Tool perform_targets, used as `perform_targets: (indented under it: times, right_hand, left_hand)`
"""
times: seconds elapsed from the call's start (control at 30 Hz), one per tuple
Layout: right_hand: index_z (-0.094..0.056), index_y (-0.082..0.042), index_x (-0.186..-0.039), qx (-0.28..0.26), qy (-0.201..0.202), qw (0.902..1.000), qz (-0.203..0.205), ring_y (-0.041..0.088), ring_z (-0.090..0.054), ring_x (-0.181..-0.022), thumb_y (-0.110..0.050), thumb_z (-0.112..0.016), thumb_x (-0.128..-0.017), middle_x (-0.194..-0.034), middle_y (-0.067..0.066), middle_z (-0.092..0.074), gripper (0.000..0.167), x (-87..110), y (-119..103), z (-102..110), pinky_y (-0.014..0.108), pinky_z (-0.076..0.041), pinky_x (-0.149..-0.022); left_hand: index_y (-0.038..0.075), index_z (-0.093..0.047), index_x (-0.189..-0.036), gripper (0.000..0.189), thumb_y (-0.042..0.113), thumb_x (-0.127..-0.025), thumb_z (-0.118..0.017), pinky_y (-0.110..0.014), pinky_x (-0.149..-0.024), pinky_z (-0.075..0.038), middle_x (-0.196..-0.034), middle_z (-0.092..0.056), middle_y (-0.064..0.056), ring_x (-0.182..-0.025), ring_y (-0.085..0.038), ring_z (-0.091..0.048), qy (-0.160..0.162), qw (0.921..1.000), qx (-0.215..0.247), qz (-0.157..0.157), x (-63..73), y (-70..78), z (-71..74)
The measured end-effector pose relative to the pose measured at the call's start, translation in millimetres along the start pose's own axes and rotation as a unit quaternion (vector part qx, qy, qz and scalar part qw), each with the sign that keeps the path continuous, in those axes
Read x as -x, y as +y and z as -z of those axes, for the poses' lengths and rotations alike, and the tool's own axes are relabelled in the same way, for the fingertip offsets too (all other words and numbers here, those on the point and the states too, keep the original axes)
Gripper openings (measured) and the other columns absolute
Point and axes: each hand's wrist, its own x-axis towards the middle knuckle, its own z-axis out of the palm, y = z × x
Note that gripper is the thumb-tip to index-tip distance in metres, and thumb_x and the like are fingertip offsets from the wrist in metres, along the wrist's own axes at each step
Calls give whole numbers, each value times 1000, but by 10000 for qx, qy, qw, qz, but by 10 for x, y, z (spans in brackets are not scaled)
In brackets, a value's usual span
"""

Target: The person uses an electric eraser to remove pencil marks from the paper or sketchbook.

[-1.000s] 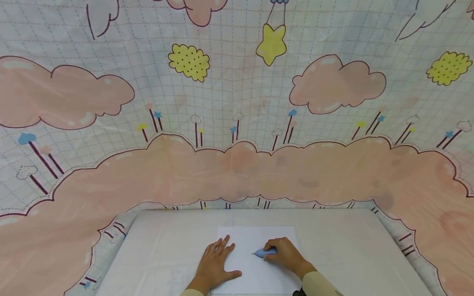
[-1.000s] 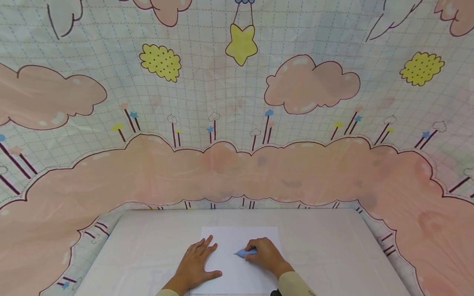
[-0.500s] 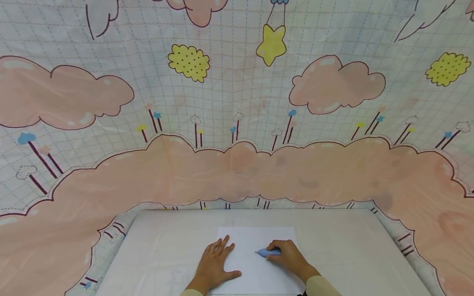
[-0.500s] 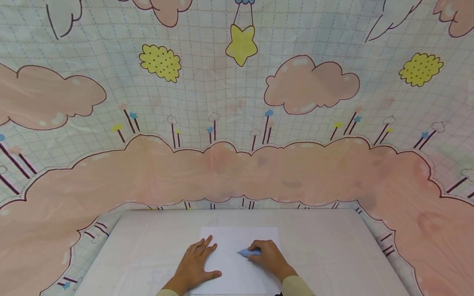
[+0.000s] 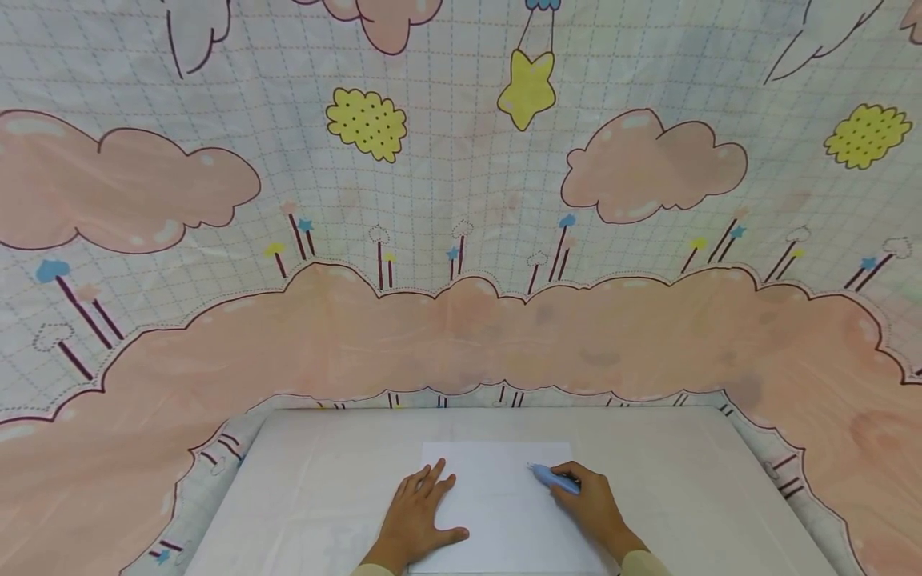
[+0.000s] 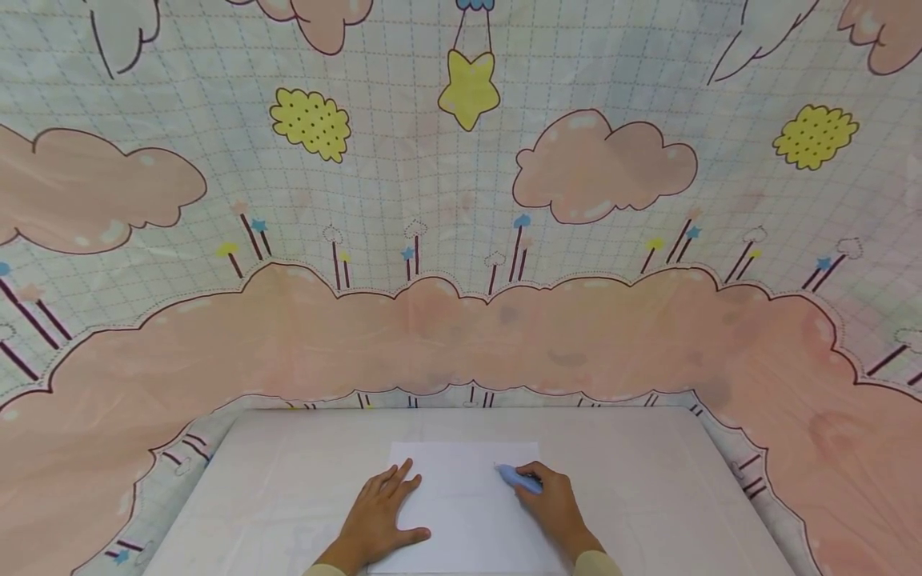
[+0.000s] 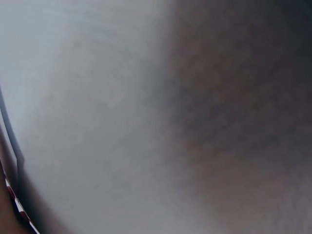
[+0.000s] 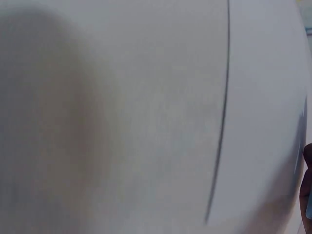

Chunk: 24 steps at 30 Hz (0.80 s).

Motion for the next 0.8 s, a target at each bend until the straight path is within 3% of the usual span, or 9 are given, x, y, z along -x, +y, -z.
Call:
perform_targets:
  times: [0.2, 0.4, 0.6, 0.8]
  right_hand:
    - [-74, -16, -102, 275, 553, 9971, -449, 13, -66, -87, -10, -83, -77, -98, 4, -74, 26, 37, 116, 182, 25, -55, -74]
    - [-73, -9, -106, 564, 1018, 9901, -785, 13, -65, -80, -13, -81, -80, -94, 7, -75, 28, 132, 212, 368, 20, -52, -67]
    - [-73, -5, -107, 833, 1796, 9744, -1064, 18, -64, -77, -14, -81, -81, -92, 11, -73, 29, 246, 309, 486, 19, -48, -61]
    - [-74, -4, -104, 794, 2369, 9592, -1327, 10, -59, -71, -12, -82, -79, -90, 12, -73, 28, 362, 412, 528, 17, -47, -58]
  left_hand:
    - [21, -51, -144, 96, 87, -75, -45, -54, -114, -30, -160, -33, -5, -141, -33, -36, 234, 9997, 34, -108, 8, -18, -39]
    - [20, -50, -145, 95, 86, -76, -46, -53, -115, -28, -161, -31, -5, -143, -32, -34, 132, 9999, 27, -72, 9, -14, -29]
    - [20, -50, -145, 95, 86, -76, -47, -53, -115, -28, -161, -31, -6, -143, -33, -35, 106, 9999, 14, -86, -3, -12, -18]
    - [21, -50, -145, 96, 87, -76, -44, -52, -115, -28, -161, -31, -4, -142, -32, -35, 138, 9999, -5, -67, -10, -17, -46]
